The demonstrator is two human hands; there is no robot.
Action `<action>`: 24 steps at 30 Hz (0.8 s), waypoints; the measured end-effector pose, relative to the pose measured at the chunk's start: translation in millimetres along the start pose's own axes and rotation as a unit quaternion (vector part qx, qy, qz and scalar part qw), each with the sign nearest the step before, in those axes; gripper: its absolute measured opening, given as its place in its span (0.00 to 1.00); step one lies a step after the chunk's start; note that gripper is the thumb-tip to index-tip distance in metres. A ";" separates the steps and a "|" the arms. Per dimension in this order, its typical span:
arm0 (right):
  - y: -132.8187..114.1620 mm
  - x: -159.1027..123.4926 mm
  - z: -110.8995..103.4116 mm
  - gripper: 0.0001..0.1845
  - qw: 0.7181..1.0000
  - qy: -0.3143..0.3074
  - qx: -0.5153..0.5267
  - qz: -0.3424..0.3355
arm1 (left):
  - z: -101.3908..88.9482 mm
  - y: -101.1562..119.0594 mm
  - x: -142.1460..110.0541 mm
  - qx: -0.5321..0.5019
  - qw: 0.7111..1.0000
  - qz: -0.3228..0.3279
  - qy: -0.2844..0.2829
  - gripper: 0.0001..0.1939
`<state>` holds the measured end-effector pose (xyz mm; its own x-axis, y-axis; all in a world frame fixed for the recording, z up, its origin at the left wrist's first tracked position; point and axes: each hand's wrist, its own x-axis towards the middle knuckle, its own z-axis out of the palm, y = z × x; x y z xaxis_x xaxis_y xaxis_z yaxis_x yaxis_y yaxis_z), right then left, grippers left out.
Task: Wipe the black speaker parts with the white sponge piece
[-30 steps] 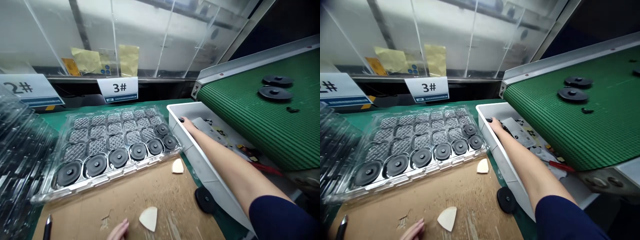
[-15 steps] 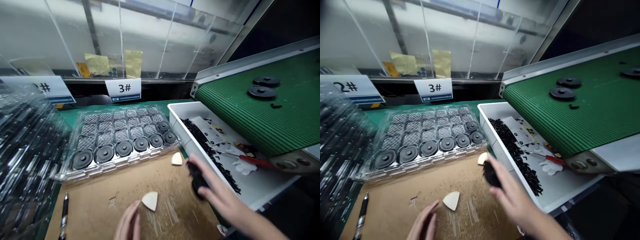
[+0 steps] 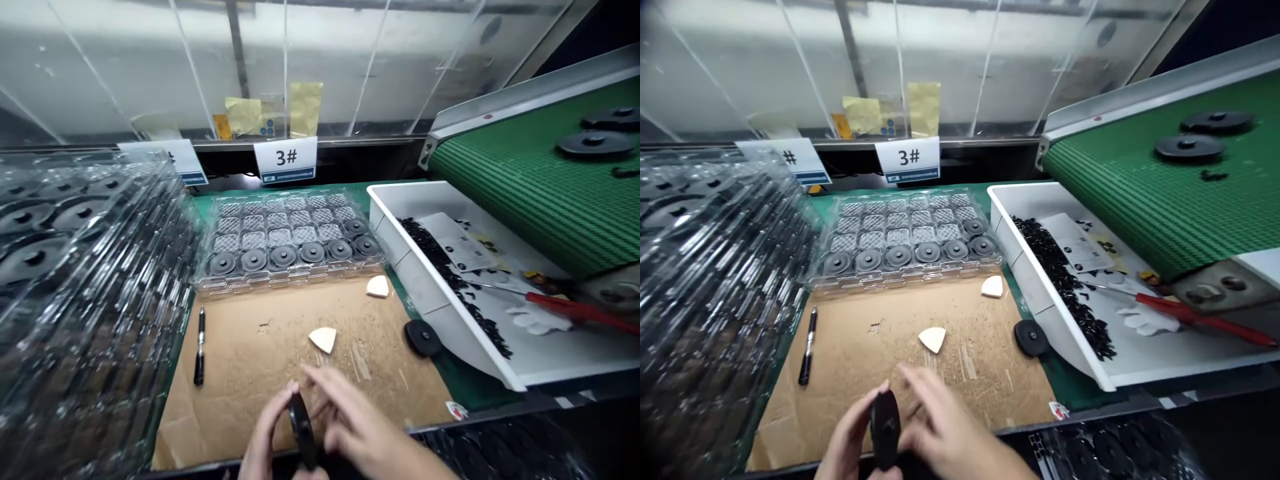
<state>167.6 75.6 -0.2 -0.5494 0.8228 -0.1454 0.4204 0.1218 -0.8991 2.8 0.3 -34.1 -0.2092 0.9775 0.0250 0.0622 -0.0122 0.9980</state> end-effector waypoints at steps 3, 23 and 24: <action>22.9 25.4 -6.7 0.26 0.985 0.125 -0.107 0.051 | -8.0 18.4 1.5 -0.284 0.945 -0.158 0.045 0.33; -85.9 -12.6 -1.6 0.12 0.966 0.061 -0.089 -0.235 | 12.3 61.0 5.8 -0.434 0.862 -0.263 0.006 0.29; -85.0 -11.5 -1.3 0.12 0.968 0.063 -0.095 -0.223 | 13.9 60.8 5.2 -0.429 0.863 -0.266 0.007 0.29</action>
<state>139.2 56.5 78.4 -0.6195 0.7245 0.3022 0.2941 0.5711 -0.7664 19.1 7.5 25.9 0.0017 0.8901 -0.4557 -0.7910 0.2800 0.5440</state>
